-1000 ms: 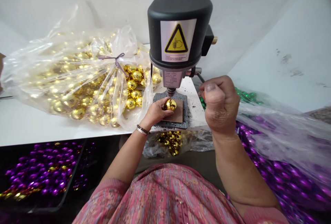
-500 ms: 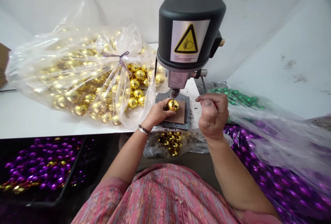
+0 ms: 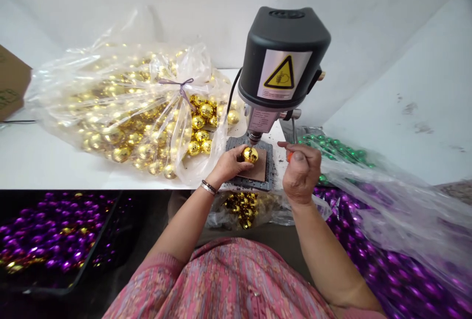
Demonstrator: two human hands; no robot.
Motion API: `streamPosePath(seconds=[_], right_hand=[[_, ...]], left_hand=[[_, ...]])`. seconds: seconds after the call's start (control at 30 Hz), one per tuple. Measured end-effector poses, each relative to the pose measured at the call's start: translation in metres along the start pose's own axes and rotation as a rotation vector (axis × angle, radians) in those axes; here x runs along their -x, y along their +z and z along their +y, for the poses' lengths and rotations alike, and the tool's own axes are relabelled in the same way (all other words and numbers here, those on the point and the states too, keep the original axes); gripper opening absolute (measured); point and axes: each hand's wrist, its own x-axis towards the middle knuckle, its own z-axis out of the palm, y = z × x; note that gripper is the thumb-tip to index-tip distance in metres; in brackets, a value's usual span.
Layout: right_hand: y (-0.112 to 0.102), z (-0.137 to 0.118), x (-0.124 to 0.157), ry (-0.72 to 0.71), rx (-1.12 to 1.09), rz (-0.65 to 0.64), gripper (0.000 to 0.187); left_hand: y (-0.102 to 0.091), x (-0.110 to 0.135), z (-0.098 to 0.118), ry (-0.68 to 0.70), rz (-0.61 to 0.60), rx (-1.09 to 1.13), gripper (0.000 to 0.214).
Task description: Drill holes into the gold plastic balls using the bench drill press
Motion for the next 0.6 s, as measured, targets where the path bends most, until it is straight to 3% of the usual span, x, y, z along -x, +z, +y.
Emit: streamPosePath(seconds=[0.13, 0.2, 0.3, 0.43, 0.5, 0.6], right_hand=[[-0.001, -0.038, -0.035, 0.074, 0.152, 0.069, 0.034], [0.001, -0.052, -0.054, 0.124, 0.123, 0.057, 0.039], [0.004, -0.060, -0.071, 0.180, 0.066, 0.050, 0.042], [0.006, -0.059, -0.070, 0.199, 0.022, 0.094, 0.040], [0.006, -0.059, -0.066, 0.193, 0.034, 0.106, 0.039], [0.006, -0.058, -0.063, 0.187, 0.057, 0.115, 0.040]], left_hand=[[0.001, 0.001, 0.000, -0.016, 0.010, -0.091, 0.063], [0.000, 0.004, -0.001, 0.006, -0.003, -0.126, 0.062], [-0.006, 0.016, -0.003, 0.134, -0.046, -0.139, 0.061], [-0.023, 0.040, -0.009, 0.291, -0.112, -0.152, 0.053], [-0.034, 0.049, -0.013, 0.269, -0.006, -0.150, 0.042], [-0.056, 0.051, -0.018, 0.172, 0.364, -0.247, 0.029]])
